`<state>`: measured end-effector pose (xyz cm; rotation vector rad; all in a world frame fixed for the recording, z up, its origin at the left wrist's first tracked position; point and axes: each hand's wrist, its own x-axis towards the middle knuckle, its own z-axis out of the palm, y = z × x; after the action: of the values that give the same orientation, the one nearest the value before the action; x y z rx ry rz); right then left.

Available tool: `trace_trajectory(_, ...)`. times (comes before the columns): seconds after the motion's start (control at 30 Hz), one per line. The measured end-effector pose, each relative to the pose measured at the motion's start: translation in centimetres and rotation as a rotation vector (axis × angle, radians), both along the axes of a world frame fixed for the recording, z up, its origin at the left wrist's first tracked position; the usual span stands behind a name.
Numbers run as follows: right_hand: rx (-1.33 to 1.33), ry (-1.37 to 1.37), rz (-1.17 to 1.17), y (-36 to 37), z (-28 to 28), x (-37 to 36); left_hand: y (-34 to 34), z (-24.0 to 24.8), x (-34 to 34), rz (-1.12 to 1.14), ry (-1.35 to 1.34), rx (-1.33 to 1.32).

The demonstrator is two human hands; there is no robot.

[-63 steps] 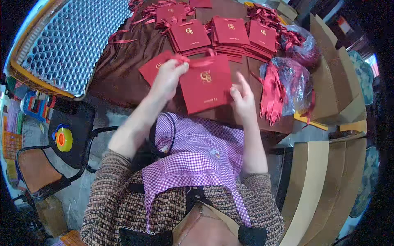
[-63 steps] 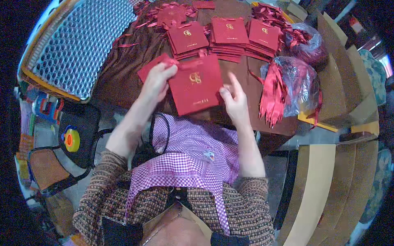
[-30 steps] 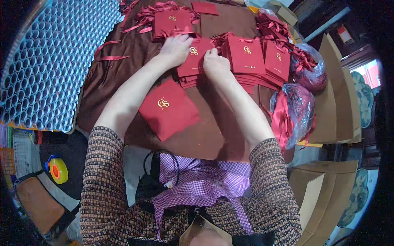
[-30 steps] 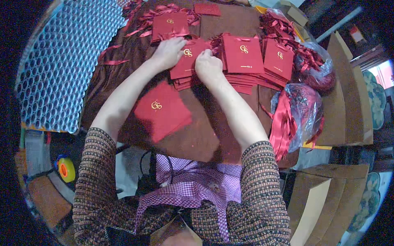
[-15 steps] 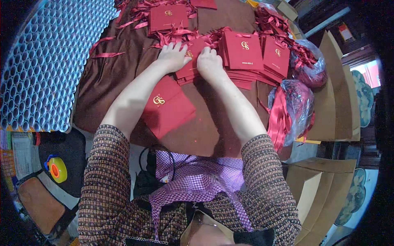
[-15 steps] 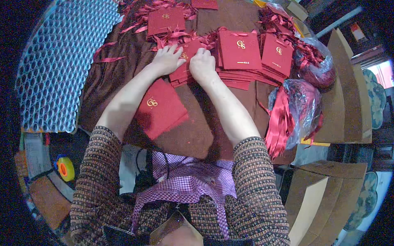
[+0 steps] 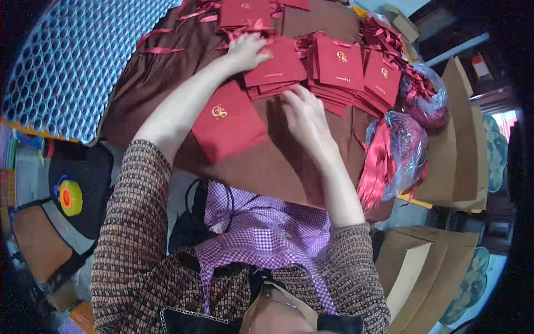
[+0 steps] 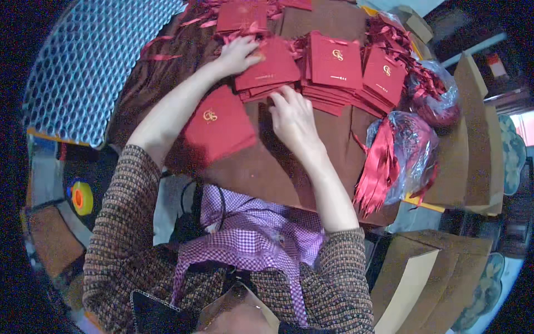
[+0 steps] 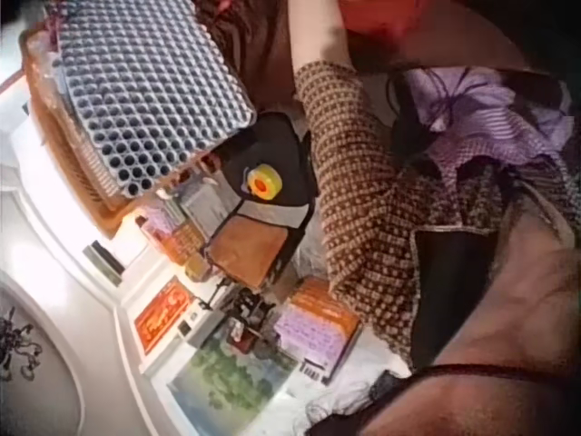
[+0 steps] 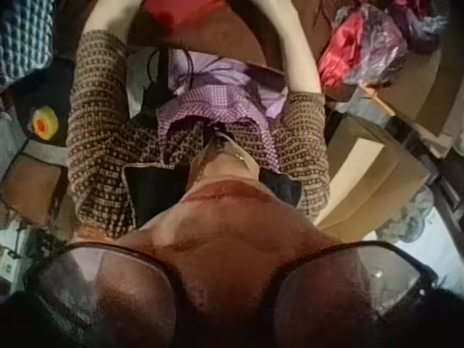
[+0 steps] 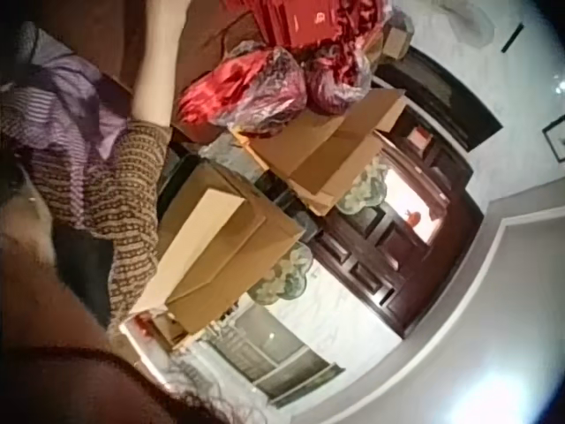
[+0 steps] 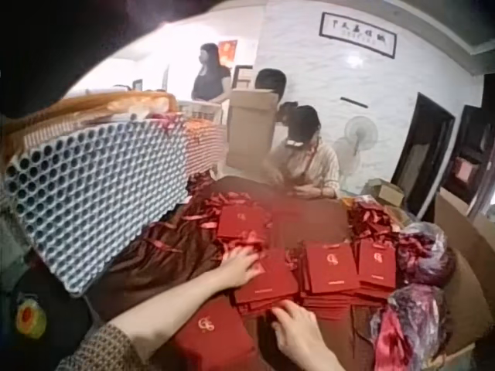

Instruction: The recorder is tying pink decorative ribbons onto small red envelopes or pouches.

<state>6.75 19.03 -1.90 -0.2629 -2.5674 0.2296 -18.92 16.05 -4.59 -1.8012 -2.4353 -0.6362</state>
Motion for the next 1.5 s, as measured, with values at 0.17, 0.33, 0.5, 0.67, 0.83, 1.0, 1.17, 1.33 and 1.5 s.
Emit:
trace_trajectory(0.17,-0.184,-0.025,-0.028,-1.4,-0.3,6.4,-1.3,2.1,-2.7,0.053,0.145,0.516)
trace_trajectory(0.33,-0.198,-0.052,-0.266,-1.6,0.4,15.0,-8.3,2.9,-2.3,0.146,-0.141,0.190)
trace_trajectory(0.5,-0.149,0.087,-0.471,-1.4,0.2,23.5,-15.1,2.8,4.0,0.141,-0.235,-0.302)
trace_trajectory(0.67,-0.093,0.124,-0.654,-1.2,-0.7,27.6,-14.9,0.7,5.9,0.202,0.068,-0.152)
trace_trajectory(0.83,-0.164,0.273,-0.703,-1.7,-1.8,29.3,-14.9,1.5,5.3,0.159,0.169,-0.005)
trace_trajectory(1.0,-0.166,0.245,-0.674,-3.2,-1.9,30.3,-15.3,7.2,8.1,0.092,-0.339,0.014)
trace_trajectory(1.17,0.032,-0.007,-0.647,-4.3,-3.6,29.6,-15.1,7.5,12.1,0.007,-0.900,0.122)
trace_trajectory(1.33,0.028,-0.054,-0.600,-4.0,-4.5,28.6,-15.0,3.4,17.3,0.026,-1.333,0.207)
trace_trajectory(1.5,0.030,-0.049,-0.564,-3.2,-4.2,28.2,-14.4,0.3,22.0,0.138,-1.431,0.180)
